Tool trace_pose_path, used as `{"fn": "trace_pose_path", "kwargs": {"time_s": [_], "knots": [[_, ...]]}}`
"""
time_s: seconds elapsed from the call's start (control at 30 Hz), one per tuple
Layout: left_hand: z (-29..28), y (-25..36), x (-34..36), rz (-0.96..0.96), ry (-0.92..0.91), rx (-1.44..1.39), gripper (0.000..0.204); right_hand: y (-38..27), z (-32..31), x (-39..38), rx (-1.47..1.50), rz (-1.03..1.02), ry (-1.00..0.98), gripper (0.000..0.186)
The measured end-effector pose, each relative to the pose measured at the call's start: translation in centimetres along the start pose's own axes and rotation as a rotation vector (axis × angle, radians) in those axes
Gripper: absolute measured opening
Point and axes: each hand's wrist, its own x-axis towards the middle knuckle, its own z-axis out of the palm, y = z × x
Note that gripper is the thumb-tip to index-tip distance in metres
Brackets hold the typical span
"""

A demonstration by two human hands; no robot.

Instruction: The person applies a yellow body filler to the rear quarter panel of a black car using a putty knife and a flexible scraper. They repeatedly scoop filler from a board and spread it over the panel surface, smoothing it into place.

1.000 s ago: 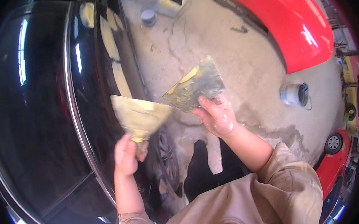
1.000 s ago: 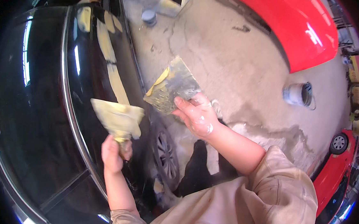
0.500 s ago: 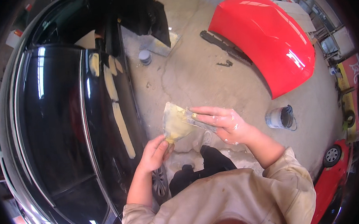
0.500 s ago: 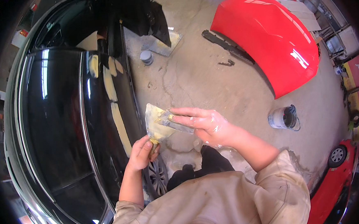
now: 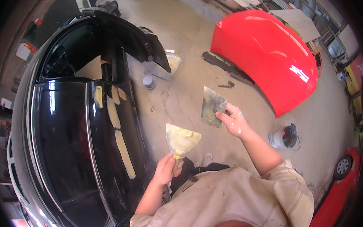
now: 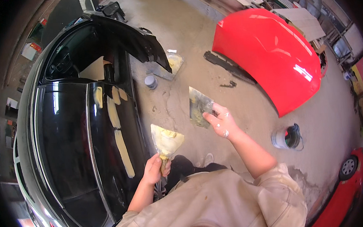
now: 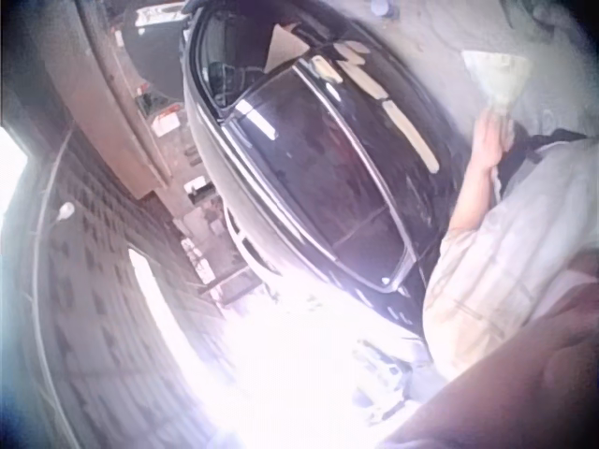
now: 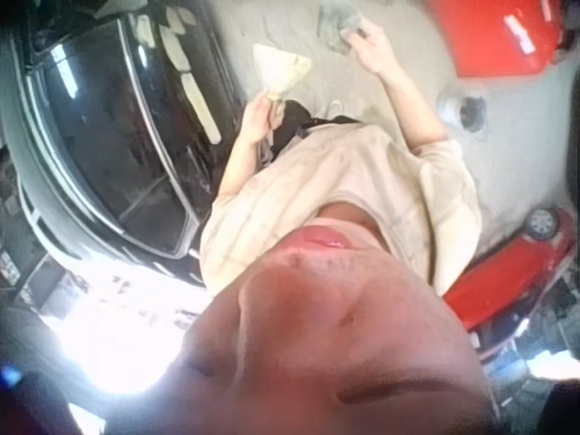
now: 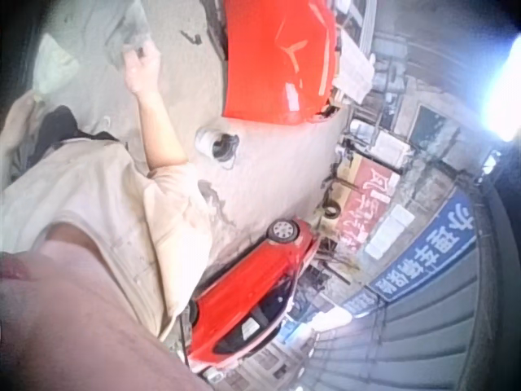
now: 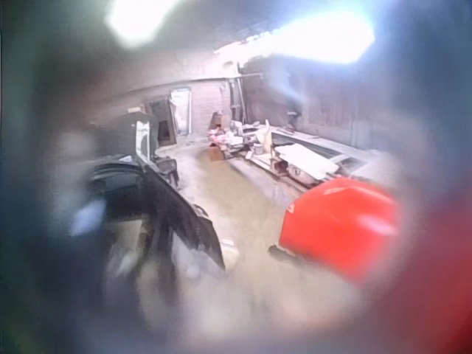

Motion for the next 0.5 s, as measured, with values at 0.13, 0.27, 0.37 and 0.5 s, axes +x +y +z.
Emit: {"fn": "trace_pose_path", "kwargs": {"time_s": [0.13, 0.27, 0.37, 0.5], "knots": [[-2.3, 1.7, 1.6, 0.059, 0.171, -0.013, 0.05, 2.7, -0.3, 6.7, 0.12, 0.058, -0.073, 0.032], [-6.1, 3.4, 4.8, 0.131, 0.295, -0.011, 0.052, 6.5, 0.9, 16.1, -0.187, -0.157, -0.137, 0.037], [-8.9, 4.5, 9.4, 0.101, 0.413, -0.032, 0.053, 8.6, 2.6, 25.6, -0.252, -0.13, -0.173, 0.036], [-12.2, 8.2, 18.0, 0.143, 0.401, -0.106, 0.05, 9.6, 5.1, 39.6, -0.519, -0.268, -0.236, 0.032]]}}
